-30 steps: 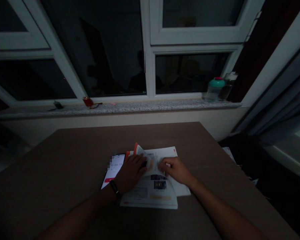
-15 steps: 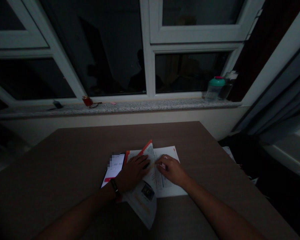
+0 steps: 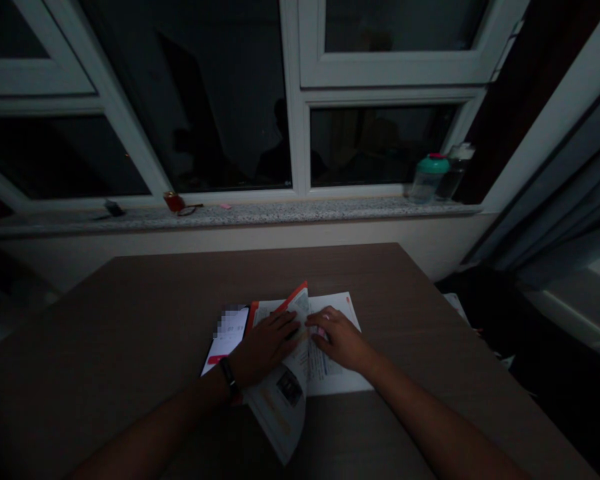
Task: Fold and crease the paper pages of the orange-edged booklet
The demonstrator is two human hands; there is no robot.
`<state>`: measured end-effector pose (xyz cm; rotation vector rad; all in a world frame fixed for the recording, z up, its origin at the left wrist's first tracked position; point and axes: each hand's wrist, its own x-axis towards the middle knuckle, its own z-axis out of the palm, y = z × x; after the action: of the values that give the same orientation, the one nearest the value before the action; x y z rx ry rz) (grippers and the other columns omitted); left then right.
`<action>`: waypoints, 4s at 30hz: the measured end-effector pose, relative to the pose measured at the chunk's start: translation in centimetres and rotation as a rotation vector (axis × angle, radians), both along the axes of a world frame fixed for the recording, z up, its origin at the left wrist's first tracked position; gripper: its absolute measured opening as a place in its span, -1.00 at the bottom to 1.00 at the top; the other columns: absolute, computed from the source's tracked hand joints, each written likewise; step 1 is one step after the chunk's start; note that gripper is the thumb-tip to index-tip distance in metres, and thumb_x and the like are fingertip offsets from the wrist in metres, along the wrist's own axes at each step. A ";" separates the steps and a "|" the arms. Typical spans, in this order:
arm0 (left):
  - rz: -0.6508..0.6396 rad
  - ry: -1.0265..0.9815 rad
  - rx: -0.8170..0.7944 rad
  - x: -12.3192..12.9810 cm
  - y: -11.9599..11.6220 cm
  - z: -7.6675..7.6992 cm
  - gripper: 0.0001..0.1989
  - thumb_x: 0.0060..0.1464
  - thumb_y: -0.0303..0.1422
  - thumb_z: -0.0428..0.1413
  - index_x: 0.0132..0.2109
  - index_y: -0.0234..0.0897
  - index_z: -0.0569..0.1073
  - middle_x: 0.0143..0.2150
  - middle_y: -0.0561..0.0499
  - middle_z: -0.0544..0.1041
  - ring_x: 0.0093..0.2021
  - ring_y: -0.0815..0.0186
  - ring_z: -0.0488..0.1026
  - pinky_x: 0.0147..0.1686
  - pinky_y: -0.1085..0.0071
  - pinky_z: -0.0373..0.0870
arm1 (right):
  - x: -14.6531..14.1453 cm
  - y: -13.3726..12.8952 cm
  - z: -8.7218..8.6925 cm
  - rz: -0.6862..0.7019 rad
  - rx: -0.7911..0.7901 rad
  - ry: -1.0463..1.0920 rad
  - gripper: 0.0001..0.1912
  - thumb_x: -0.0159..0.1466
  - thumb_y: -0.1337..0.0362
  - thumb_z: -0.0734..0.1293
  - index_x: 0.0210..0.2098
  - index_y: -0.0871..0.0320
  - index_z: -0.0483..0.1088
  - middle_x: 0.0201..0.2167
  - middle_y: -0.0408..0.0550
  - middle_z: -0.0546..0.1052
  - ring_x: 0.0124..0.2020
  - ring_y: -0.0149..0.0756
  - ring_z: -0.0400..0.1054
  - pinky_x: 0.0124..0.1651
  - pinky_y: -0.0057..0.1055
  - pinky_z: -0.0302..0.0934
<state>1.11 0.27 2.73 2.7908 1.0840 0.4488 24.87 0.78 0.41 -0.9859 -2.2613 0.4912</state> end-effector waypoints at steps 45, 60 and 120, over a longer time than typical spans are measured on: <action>-0.008 0.008 0.007 -0.1 0.0 -0.5 -0.66 0.33 -0.29 0.01 0.20 -0.20 0.33 0.23 -0.11 0.37 0.29 0.13 0.21 0.23 0.05 0.21 | 0.4 -0.4 1.0 0.078 0.130 -0.144 -0.76 0.38 0.29 0.25 -0.01 0.08 0.47 -0.26 0.02 0.49 -0.16 -0.19 0.32 -0.08 -0.25 0.21; -0.039 -0.061 -0.011 0.2 -0.5 0.6 -0.76 0.35 -0.35 -0.08 0.06 -0.23 0.39 0.06 -0.07 0.44 0.08 0.18 0.34 0.11 0.14 0.28 | 0.2 -0.6 1.4 0.080 0.112 -0.151 -0.73 0.36 0.31 0.27 0.05 0.06 0.42 -0.09 0.02 0.52 -0.03 -0.17 0.32 0.00 -0.21 0.21; -0.048 -0.018 -0.045 -0.3 0.1 -0.5 -0.57 0.29 -0.17 0.03 0.21 -0.23 0.28 0.29 -0.18 0.27 0.28 0.05 0.18 0.23 0.03 0.15 | 0.2 -0.7 1.1 0.085 0.036 -0.084 -0.74 0.37 0.29 0.27 0.03 0.05 0.44 -0.14 0.03 0.50 -0.09 -0.19 0.34 0.02 -0.21 0.22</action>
<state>0.81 0.34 2.18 2.7618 1.0078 0.4384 25.08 0.04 1.51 -0.9110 -2.3867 0.4506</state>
